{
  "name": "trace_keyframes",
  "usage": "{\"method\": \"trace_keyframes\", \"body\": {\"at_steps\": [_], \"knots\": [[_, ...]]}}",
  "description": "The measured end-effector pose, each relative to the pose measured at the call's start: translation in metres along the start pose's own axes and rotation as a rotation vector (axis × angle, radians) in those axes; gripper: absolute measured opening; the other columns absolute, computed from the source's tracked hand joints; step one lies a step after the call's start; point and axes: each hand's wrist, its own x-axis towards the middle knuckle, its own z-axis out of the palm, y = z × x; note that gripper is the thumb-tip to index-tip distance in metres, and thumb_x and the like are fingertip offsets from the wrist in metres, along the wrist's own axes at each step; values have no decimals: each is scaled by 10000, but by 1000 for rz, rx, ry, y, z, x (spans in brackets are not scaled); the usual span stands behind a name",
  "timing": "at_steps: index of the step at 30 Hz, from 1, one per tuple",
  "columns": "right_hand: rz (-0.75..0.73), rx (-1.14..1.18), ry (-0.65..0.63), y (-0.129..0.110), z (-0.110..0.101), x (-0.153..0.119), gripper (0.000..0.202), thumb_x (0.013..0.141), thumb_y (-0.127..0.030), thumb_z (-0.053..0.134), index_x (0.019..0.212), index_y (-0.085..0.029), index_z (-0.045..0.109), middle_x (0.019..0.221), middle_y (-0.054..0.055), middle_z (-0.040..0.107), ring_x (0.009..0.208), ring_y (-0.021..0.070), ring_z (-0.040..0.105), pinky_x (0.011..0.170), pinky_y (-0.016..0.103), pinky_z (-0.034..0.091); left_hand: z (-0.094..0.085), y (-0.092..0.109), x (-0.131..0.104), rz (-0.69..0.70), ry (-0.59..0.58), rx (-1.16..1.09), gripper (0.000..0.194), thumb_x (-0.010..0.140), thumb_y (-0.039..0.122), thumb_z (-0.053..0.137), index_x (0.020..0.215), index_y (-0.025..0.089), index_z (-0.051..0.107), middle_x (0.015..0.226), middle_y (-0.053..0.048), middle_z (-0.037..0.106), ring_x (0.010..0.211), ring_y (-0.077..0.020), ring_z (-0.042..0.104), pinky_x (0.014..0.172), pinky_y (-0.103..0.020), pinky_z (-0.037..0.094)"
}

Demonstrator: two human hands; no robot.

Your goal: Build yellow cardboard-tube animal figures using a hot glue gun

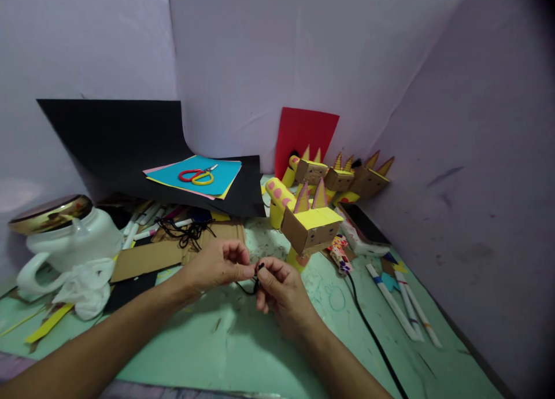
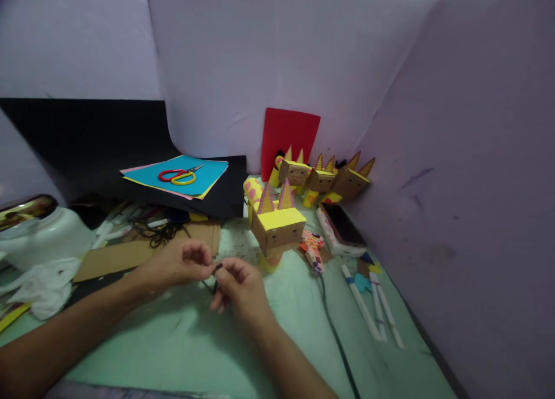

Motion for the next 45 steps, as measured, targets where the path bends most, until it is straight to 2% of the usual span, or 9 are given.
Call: {"method": "trace_keyframes", "body": {"at_steps": [5,9,14,18,23,33,38,41,45], "knots": [[35,6,25,-3,1,1,357,599,-424,804,695,-145,604,660,-1,691,324,34,509,316,129,344,-2,11,-8,150,134,277,190,607,294,682,704,132,662,603,-7,626,561,-119,537,530,-225,394],[41,-2,59,-4,3,1,338,571,-402,811,661,-136,623,620,-14,681,305,27,486,315,131,350,5,11,-14,258,145,463,136,692,237,613,708,144,710,681,-29,676,629,-134,578,573,-222,416],[26,-59,133,-6,6,1,296,558,-367,803,644,-139,635,565,-18,667,308,37,481,319,140,331,8,12,-17,339,208,616,138,709,212,596,672,158,718,644,-18,663,550,-105,509,520,-207,377],[2,-117,196,-8,8,1,285,530,-352,812,612,-145,634,429,-58,572,297,54,471,321,149,322,8,12,-17,311,209,618,139,691,233,600,641,146,696,604,-13,629,506,-95,470,490,-206,357],[-11,-145,223,-7,9,1,288,509,-365,818,592,-152,642,429,-56,569,300,60,471,319,161,344,10,9,-16,252,190,557,158,679,256,588,621,131,665,598,-12,606,532,-102,479,492,-207,355],[-10,-190,195,-5,9,0,268,539,-358,812,612,-155,652,450,-54,561,322,58,467,331,165,346,11,9,-18,161,180,478,147,641,261,537,598,134,600,517,22,500,501,-94,420,466,-212,308],[-1,-160,116,-7,5,0,302,580,-389,797,625,-143,630,538,-29,631,331,41,483,349,153,349,6,16,-18,192,164,489,209,661,316,555,676,127,641,541,11,531,504,-100,440,469,-212,338],[50,-92,27,-5,0,1,356,573,-434,809,647,-141,620,585,-21,659,327,32,489,342,144,347,2,20,-17,204,102,446,236,646,292,613,801,128,680,599,12,565,532,-102,473,496,-209,379],[85,-60,-85,0,-5,2,366,579,-436,821,658,-142,618,565,-31,644,319,33,490,333,143,359,-1,17,-13,254,-85,326,208,639,217,676,825,132,720,709,-8,604,597,-109,545,553,-216,423]]}}
